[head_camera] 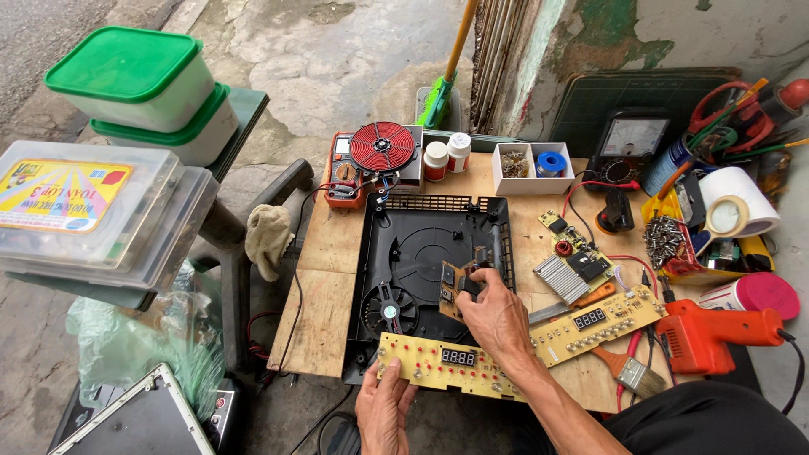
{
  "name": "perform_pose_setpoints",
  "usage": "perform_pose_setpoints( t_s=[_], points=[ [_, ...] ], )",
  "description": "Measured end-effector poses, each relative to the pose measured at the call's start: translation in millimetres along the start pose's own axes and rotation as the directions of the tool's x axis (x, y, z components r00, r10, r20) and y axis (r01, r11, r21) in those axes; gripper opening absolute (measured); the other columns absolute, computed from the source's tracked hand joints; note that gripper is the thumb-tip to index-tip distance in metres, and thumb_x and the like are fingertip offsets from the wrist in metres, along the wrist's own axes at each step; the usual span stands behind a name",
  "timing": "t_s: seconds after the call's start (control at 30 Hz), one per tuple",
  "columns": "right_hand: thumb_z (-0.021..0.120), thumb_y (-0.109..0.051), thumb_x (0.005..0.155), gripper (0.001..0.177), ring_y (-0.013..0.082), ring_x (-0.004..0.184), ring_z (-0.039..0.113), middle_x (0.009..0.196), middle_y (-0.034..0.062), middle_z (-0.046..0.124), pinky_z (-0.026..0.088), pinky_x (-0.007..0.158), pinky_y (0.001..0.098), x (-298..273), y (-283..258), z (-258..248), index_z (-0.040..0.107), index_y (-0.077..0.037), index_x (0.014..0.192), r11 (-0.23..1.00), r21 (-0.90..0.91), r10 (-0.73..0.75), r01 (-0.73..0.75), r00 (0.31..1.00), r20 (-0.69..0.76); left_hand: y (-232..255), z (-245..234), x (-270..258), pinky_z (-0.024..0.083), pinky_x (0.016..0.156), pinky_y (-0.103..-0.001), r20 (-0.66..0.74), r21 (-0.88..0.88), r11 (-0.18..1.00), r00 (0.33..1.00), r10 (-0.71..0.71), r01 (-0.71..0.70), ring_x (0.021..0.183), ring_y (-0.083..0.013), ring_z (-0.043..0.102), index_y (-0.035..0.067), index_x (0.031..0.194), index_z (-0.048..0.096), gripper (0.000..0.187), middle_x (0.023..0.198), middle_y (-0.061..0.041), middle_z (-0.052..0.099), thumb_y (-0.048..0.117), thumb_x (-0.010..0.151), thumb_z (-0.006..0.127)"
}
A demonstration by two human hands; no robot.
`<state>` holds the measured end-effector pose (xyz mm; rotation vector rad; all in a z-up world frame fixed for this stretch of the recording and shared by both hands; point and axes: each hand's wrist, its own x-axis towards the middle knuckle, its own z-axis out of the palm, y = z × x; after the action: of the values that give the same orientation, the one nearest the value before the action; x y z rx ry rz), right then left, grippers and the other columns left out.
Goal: The person handles and reassembles electronic components on a workbench, including circuit boards, a fan, and a heatsink. They place a circuit board into a plastic bag and later retrieve it to continue working on the assembly.
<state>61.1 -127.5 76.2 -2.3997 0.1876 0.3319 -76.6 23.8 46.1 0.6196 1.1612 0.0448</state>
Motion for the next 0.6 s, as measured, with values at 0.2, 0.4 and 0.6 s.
perform_pose_setpoints(
  t_s=[0.2, 0.4, 0.6],
  points=[
    [0.060, -0.022, 0.105, 0.030, 0.0135, 0.078, 0.079, 0.114, 0.0002, 0.077, 0.075, 0.058, 0.0283, -25, -6, 4, 0.058, -0.021, 0.135, 0.963, -0.013, -0.267, 0.269, 0.960, 0.084, -17, -3, 25, 0.063, 0.097, -0.048, -0.028, -0.017, 0.998, 0.997, 0.065, -0.065, 0.119, -0.0377, 0.077, 0.014, 0.153, 0.064, 0.053, 0.138, -0.020, 0.078, 0.020, 0.102, 0.075],
    [0.064, -0.017, 0.103, 0.025, 0.0123, 0.064, 0.067, 0.091, 0.0008, 0.068, 0.065, 0.053, 0.0288, -29, 27, 61, 0.060, -0.017, 0.128, 0.836, -0.179, -0.523, 0.518, 0.852, 0.022, 22, 23, -45, 0.059, 0.119, -0.059, -0.024, -0.027, 0.999, 0.999, -0.045, 0.044, 0.142, -0.0447, 0.065, 0.016, 0.164, 0.054, 0.067, 0.155, -0.020, 0.066, 0.027, 0.100, 0.070],
    [0.063, -0.021, 0.100, 0.034, 0.0302, 0.075, 0.070, 0.104, 0.0077, 0.070, 0.058, 0.060, 0.0499, -39, 10, 58, 0.060, -0.016, 0.133, 0.850, -0.203, -0.495, 0.486, 0.869, 0.010, 10, 24, -27, 0.063, 0.096, -0.047, -0.104, -0.036, 0.999, 0.995, 0.004, -0.008, 0.117, -0.0361, 0.077, 0.009, 0.147, 0.073, 0.057, 0.132, -0.018, 0.080, 0.027, 0.093, 0.082]
  ],
)
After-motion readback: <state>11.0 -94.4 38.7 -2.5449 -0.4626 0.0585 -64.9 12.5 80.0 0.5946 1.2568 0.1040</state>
